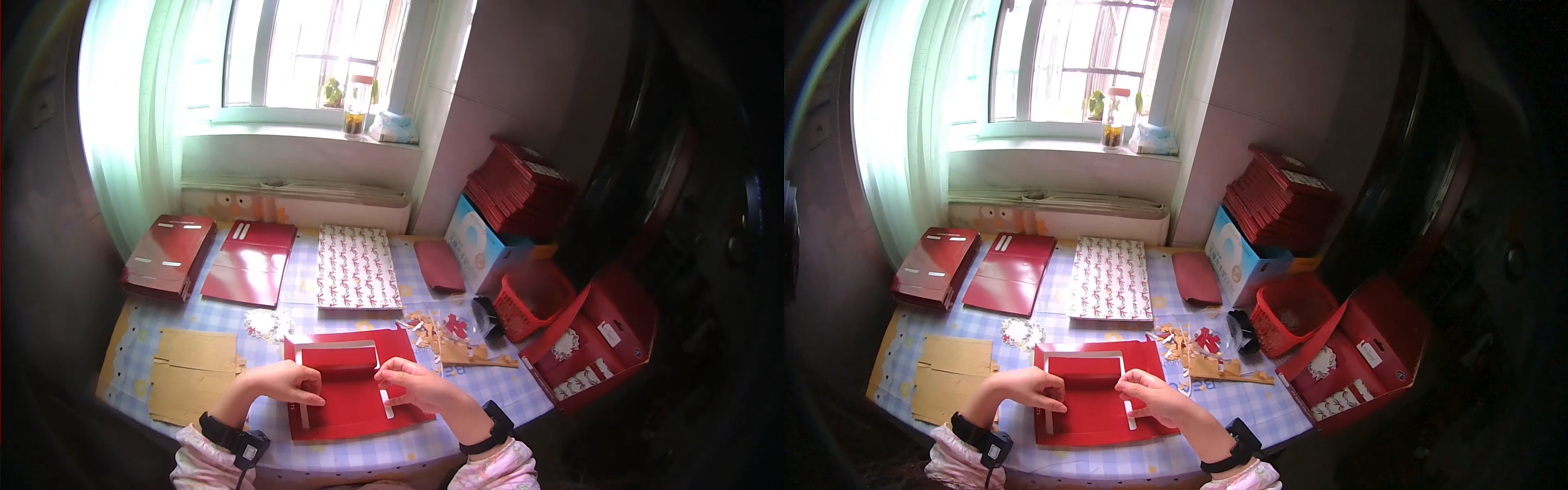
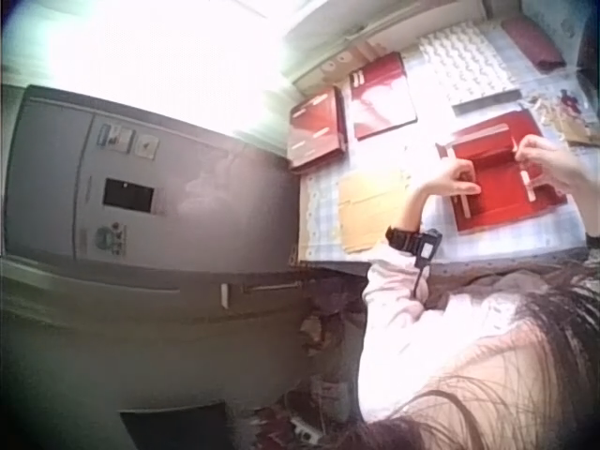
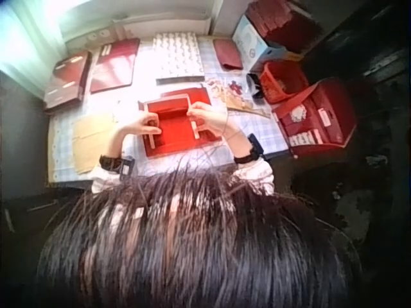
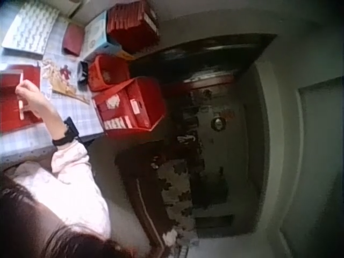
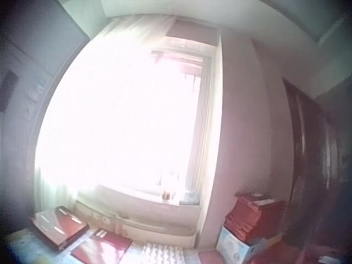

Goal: Assembling and folding red cardstock folders or envelopes at a table.

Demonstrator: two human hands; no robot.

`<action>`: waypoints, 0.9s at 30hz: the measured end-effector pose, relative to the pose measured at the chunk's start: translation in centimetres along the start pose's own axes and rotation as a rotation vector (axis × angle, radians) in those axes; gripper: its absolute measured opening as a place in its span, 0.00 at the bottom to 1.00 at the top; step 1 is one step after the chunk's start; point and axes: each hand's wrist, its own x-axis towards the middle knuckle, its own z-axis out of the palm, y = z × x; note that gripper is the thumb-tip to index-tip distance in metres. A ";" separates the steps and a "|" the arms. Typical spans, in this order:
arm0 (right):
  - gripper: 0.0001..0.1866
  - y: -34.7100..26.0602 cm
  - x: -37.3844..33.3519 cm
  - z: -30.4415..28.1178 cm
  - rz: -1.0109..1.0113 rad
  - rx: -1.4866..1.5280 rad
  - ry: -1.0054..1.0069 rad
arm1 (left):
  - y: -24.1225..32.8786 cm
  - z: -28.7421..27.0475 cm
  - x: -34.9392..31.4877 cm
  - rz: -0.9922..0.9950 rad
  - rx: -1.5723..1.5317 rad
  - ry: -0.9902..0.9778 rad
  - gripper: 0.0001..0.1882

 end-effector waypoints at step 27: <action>0.08 3.9 0.0 0.1 -0.344 0.434 0.089 | 1.2 3.4 -1.7 0.312 0.671 0.327 0.26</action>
